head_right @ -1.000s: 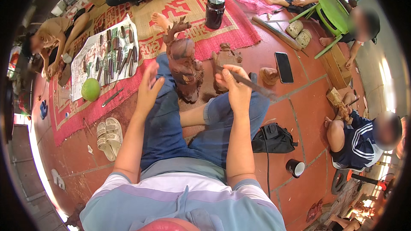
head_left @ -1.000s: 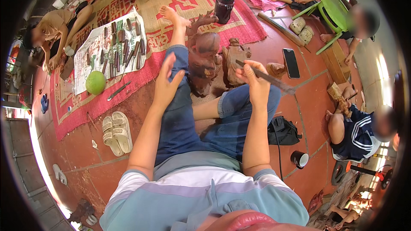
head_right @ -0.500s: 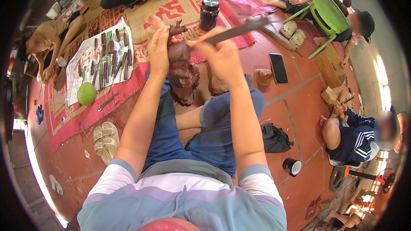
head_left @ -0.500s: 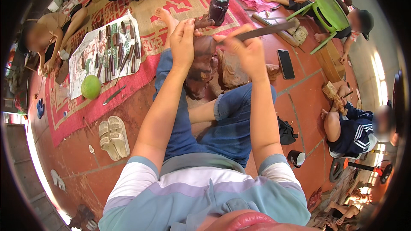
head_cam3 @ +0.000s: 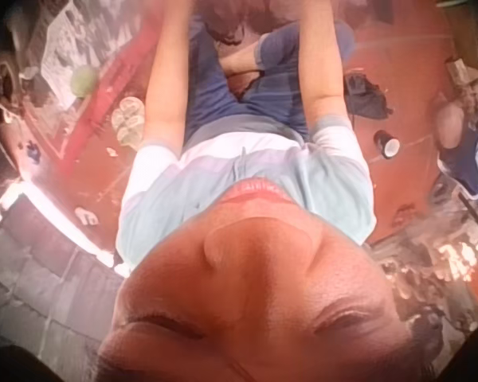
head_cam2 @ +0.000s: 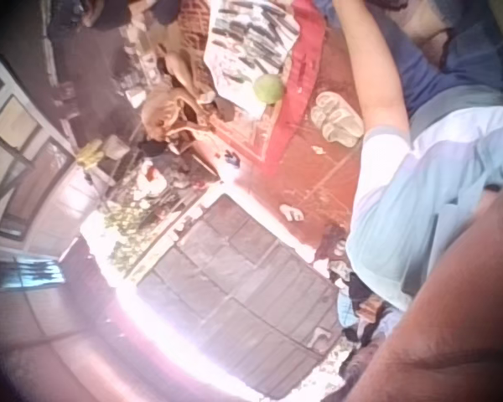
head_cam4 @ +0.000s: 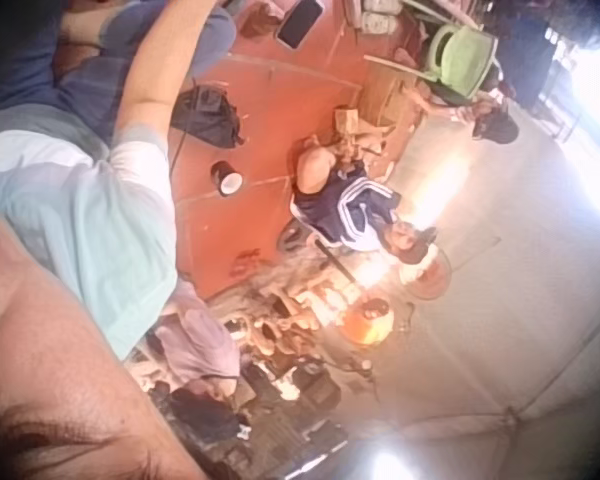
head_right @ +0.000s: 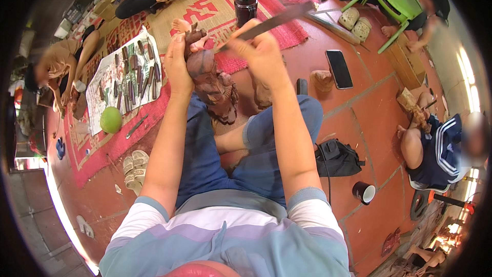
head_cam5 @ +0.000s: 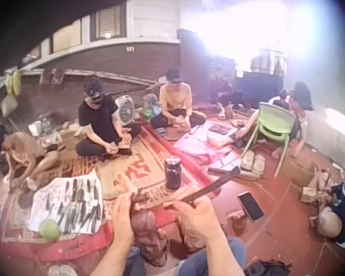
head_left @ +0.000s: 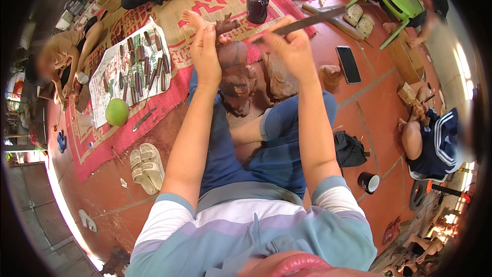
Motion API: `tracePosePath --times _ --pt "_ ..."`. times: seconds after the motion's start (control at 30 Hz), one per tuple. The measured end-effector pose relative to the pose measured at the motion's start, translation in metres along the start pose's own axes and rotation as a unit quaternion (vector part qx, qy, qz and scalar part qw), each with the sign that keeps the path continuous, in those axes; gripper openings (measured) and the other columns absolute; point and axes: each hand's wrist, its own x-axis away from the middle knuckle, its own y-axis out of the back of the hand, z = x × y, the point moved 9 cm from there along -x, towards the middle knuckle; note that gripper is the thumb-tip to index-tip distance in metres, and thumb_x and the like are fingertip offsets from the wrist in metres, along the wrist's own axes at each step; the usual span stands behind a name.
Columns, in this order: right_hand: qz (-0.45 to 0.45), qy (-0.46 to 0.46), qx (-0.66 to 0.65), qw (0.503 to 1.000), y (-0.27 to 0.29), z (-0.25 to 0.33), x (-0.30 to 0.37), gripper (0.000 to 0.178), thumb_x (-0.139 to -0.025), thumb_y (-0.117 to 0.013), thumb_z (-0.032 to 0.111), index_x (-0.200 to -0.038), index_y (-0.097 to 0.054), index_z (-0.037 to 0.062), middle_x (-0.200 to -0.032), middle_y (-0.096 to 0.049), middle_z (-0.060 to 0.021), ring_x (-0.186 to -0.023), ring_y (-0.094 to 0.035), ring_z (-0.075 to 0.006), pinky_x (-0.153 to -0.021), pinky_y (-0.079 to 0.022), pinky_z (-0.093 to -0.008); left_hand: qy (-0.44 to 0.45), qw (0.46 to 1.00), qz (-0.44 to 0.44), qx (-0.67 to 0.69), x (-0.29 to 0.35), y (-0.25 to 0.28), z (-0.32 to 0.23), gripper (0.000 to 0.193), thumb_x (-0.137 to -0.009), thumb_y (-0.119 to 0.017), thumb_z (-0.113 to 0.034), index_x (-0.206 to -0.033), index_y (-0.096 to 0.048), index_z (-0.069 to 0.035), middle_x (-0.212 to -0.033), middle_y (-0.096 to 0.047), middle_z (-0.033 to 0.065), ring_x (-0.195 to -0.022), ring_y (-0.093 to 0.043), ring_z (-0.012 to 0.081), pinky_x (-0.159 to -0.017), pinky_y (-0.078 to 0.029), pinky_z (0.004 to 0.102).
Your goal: The person sits on a mat and carves a piece of wood using a chisel. They hold the wood in their left hand and use the chisel in their right hand to shape the object, occasionally rotating it to access different sides.
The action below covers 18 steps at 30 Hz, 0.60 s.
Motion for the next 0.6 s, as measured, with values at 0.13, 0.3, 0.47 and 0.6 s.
tracePosePath --times 0.13,0.3,0.47,0.6 --pt "0.11 0.105 0.04 0.988 -0.021 0.023 0.012 0.009 -0.08 -0.061 -0.002 -0.086 -0.055 0.0004 -0.083 -0.062 -0.0073 -0.091 -0.063 -0.0164 -0.078 -0.051 -0.0271 -0.005 1.0 -0.006 -0.009 0.001 -0.002 -0.008 0.026 -0.094 -0.045 -0.022 -0.098 -0.058 0.001 -0.079 -0.057 0.003 -0.068 -0.052 0.008 -0.069 -0.048 0.0244" --pt "0.023 -0.006 -0.049 0.999 0.003 0.0 -0.004 0.01 -0.079 -0.062 -0.003 -0.085 -0.055 0.0003 -0.085 -0.064 -0.0088 -0.089 -0.063 -0.0172 -0.078 -0.051 -0.0273 -0.015 0.999 -0.007 -0.034 0.001 -0.005 -0.01 0.027 -0.095 -0.044 -0.023 -0.1 -0.057 0.001 -0.079 -0.057 0.0036 -0.069 -0.053 0.0085 -0.069 -0.048 0.0242" --pt "0.062 0.053 0.025 0.996 -0.015 0.009 0.002 0.005 -0.083 -0.059 0.0 -0.085 -0.054 0.0001 -0.087 -0.062 -0.0104 -0.091 -0.062 -0.0176 -0.077 -0.052 -0.0277 -0.01 1.0 -0.01 -0.021 0.001 -0.003 -0.012 0.028 -0.094 -0.045 -0.023 -0.1 -0.057 0.001 -0.08 -0.058 0.0036 -0.069 -0.053 0.0088 -0.069 -0.048 0.0245" --pt "0.0 0.018 -0.006 1.0 -0.004 0.02 -0.002 0.007 -0.078 -0.065 0.003 -0.082 -0.059 0.0029 -0.077 -0.057 -0.0007 -0.077 -0.059 -0.0106 -0.071 -0.045 -0.0238 0.002 1.0 -0.012 -0.007 -0.001 0.005 -0.004 0.027 -0.094 -0.045 -0.023 -0.1 -0.057 0.001 -0.081 -0.057 0.0032 -0.069 -0.053 0.0086 -0.069 -0.048 0.0249"
